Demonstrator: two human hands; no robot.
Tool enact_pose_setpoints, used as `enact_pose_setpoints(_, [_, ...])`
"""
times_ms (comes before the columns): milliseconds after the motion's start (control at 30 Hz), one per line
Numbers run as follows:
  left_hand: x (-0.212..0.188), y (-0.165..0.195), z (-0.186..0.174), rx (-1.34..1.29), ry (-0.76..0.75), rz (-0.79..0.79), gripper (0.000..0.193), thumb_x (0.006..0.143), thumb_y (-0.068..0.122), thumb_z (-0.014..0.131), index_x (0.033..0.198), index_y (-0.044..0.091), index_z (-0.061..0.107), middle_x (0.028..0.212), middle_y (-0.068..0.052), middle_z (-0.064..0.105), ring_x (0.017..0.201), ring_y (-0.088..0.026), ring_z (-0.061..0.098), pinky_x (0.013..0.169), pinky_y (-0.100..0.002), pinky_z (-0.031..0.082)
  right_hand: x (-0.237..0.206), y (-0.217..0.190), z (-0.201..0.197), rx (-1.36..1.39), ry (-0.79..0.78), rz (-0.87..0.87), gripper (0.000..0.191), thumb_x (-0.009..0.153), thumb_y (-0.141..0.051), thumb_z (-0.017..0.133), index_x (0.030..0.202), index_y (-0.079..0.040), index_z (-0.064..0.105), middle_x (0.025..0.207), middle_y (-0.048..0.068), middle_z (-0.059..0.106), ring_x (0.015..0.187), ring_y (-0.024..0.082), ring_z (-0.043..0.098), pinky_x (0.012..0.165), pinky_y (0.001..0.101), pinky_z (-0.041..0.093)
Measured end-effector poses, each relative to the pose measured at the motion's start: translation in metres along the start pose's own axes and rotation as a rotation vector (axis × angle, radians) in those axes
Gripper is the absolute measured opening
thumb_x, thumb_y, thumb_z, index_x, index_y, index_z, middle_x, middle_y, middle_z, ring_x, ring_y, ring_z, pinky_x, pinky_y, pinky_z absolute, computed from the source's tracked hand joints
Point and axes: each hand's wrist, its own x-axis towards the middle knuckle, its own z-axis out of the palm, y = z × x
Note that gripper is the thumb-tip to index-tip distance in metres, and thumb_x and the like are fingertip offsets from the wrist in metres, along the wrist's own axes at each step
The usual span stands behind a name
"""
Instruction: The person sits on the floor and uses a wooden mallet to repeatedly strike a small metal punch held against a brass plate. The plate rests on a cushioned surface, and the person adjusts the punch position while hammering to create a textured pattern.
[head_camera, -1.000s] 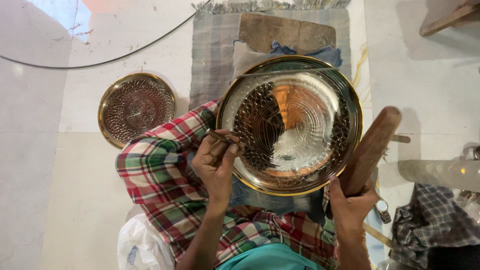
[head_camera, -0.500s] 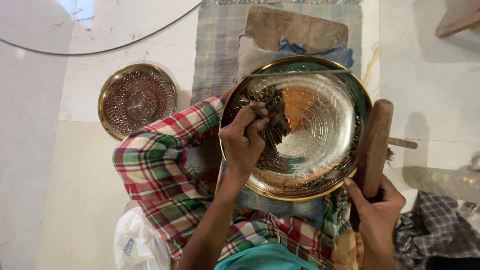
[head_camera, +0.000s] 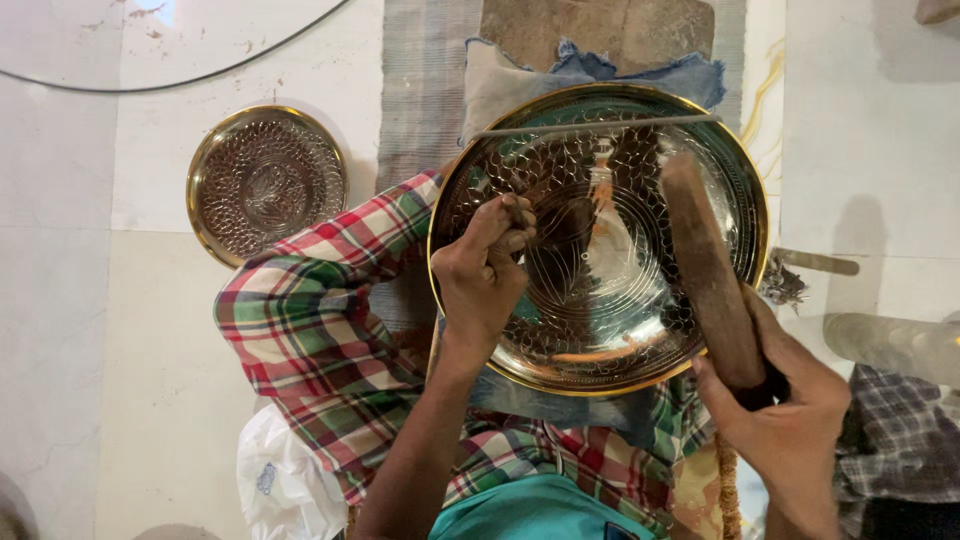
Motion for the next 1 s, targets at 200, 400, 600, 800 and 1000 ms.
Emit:
enact_pose_setpoints(200, [-0.002, -0.004, 0.000, 0.020, 0.000, 0.029, 0.037, 0.092, -0.021, 0.048, 0.120, -0.003, 0.063, 0.100, -0.013, 0.077, 0.095, -0.019, 0.080, 0.083, -0.028, 0.067, 0.050, -0.058, -0.011, -0.336, -0.274, 0.018, 0.079, 0.073, -0.001, 0.076, 0.149, -0.020, 0.062, 0.121, 0.008, 0.075, 0.070, 0.017, 0.073, 0.062, 0.0301, 0.058])
enact_pose_setpoints(400, [-0.002, -0.007, -0.002, 0.121, -0.014, 0.055, 0.050, 0.080, -0.019, 0.050, 0.127, -0.005, 0.060, 0.103, -0.016, 0.077, 0.095, -0.025, 0.079, 0.077, -0.029, 0.064, 0.091, -0.090, -0.016, -0.827, -0.461, -0.236, 0.083, 0.073, -0.014, 0.077, 0.150, -0.033, 0.055, 0.118, -0.001, 0.074, 0.075, 0.017, 0.073, 0.066, 0.0323, 0.059])
enact_pose_setpoints(600, [-0.002, -0.007, -0.001, 0.022, -0.006, 0.006, 0.051, 0.082, -0.019, 0.043, 0.126, -0.003, 0.063, 0.098, -0.015, 0.077, 0.095, -0.024, 0.082, 0.082, -0.031, 0.066, 0.113, -0.108, -0.018, -0.823, -0.467, -0.461, 0.087, 0.071, -0.008, 0.075, 0.151, -0.034, 0.053, 0.114, 0.000, 0.073, 0.066, 0.018, 0.070, 0.058, 0.0337, 0.057])
enact_pose_setpoints(800, [-0.003, -0.010, -0.002, 0.140, 0.005, 0.080, 0.044, 0.085, -0.017, 0.047, 0.122, -0.001, 0.065, 0.099, -0.015, 0.077, 0.095, -0.025, 0.080, 0.080, -0.032, 0.066, 0.122, -0.119, -0.003, -0.834, -0.430, -0.548, 0.086, 0.074, -0.006, 0.073, 0.154, -0.033, 0.052, 0.111, 0.000, 0.072, 0.062, 0.019, 0.066, 0.054, 0.0341, 0.055])
enact_pose_setpoints(1000, [-0.003, -0.011, -0.001, 0.117, -0.024, 0.062, 0.048, 0.081, -0.017, 0.047, 0.123, -0.003, 0.065, 0.099, -0.014, 0.078, 0.096, -0.025, 0.080, 0.081, -0.033, 0.067, 0.122, -0.121, 0.004, -0.809, -0.509, -0.423, 0.089, 0.076, -0.008, 0.071, 0.158, -0.036, 0.046, 0.111, -0.005, 0.070, 0.060, 0.016, 0.064, 0.054, 0.0319, 0.056])
